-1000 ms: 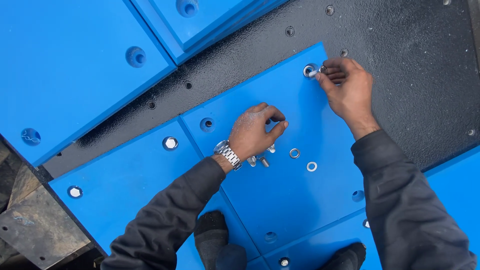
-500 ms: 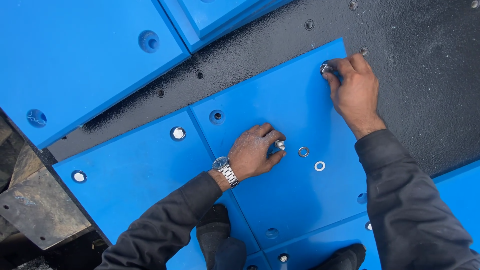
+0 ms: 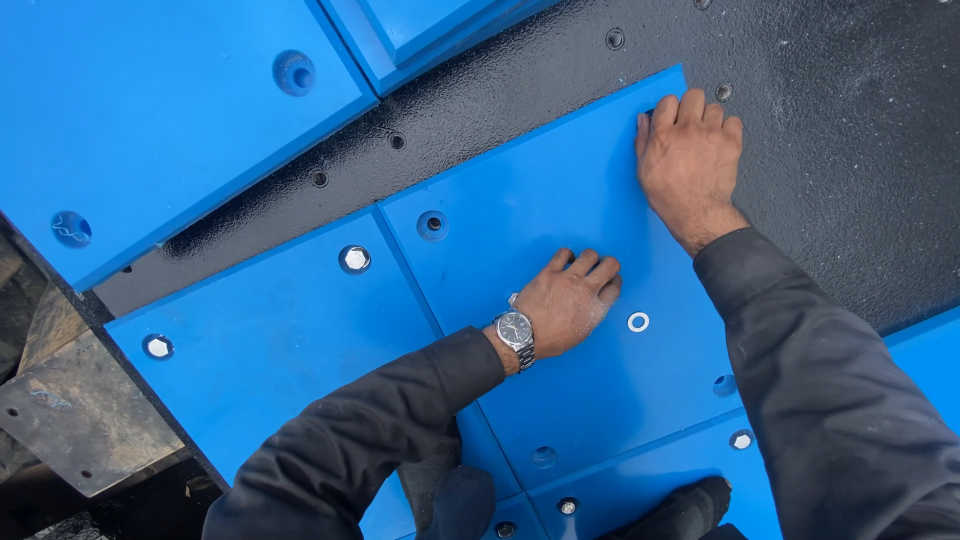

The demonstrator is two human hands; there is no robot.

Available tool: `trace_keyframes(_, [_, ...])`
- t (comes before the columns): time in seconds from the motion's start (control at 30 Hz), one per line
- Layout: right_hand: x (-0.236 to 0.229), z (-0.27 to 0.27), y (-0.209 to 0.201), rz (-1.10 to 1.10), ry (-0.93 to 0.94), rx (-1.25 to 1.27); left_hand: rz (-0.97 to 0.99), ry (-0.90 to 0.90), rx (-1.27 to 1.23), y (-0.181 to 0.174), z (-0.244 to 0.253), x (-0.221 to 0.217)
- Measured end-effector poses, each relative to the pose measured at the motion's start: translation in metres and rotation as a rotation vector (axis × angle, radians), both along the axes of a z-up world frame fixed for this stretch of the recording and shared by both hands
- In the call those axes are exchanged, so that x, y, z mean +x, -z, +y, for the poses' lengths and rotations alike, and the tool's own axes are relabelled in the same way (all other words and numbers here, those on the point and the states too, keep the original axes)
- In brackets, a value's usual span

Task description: The person kneels on blue plastic liner panels fitted inside a large steel structure, inserting bolts and washers into the panel holes and threading them by hand. They align and press panels into place, fit adjacent panels together, and position a long blue strip along the edge, securing it with fasteners.

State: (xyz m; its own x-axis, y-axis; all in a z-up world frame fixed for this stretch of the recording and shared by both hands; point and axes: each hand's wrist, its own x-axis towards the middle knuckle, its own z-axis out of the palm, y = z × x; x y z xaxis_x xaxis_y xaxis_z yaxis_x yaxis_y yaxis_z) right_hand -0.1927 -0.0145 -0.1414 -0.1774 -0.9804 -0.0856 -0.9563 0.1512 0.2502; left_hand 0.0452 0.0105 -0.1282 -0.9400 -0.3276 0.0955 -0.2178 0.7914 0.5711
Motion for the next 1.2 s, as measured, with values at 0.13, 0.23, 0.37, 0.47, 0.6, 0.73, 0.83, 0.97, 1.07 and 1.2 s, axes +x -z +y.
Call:
trace_keyframes(0.13, [-0.002, -0.01, -0.019, 0.033, 0.027, 0.18, -0.134, 0.186, 0.065, 0.01, 0.014, -0.008])
trace_keyframes(0.23, [-0.01, -0.008, -0.018, -0.024, -0.022, 0.141, -0.143, 0.155, 0.11, -0.002, 0.005, -0.018])
trace_keyframes(0.37, [-0.013, -0.003, -0.005, -0.16, 0.079, 0.226, -0.141, 0.106, 0.131, -0.009, 0.001, -0.029])
trace_keyframes(0.47, [-0.007, -0.012, -0.024, -0.141, 0.119, 0.262, -0.313, 0.164, 0.198, -0.018, -0.003, -0.037])
trace_keyframes(0.6, [-0.015, -0.006, -0.012, -0.109, -0.033, 0.123, -0.284, 0.115, 0.143, -0.009, 0.004, -0.044])
trace_keyframes(0.73, [-0.008, -0.009, -0.016, -0.097, 0.033, 0.189, -0.331, 0.19, 0.42, -0.03, -0.015, -0.037])
trace_keyframes(0.83, [-0.005, -0.007, -0.025, -0.058, -0.013, 0.109, -0.121, -0.008, 0.578, -0.056, -0.044, -0.003])
trace_keyframes(0.97, [-0.013, 0.006, -0.003, -0.13, -0.004, 0.102, 0.041, -0.501, 0.593, -0.056, -0.093, 0.071])
trace_keyframes(1.07, [0.004, -0.013, -0.029, -0.16, 0.191, 0.349, -0.069, -0.711, 0.496, -0.037, -0.118, 0.119])
trace_keyframes(1.2, [-0.009, -0.01, -0.017, -0.05, 0.105, 0.187, -0.033, -0.734, 0.461, -0.011, -0.117, 0.14])
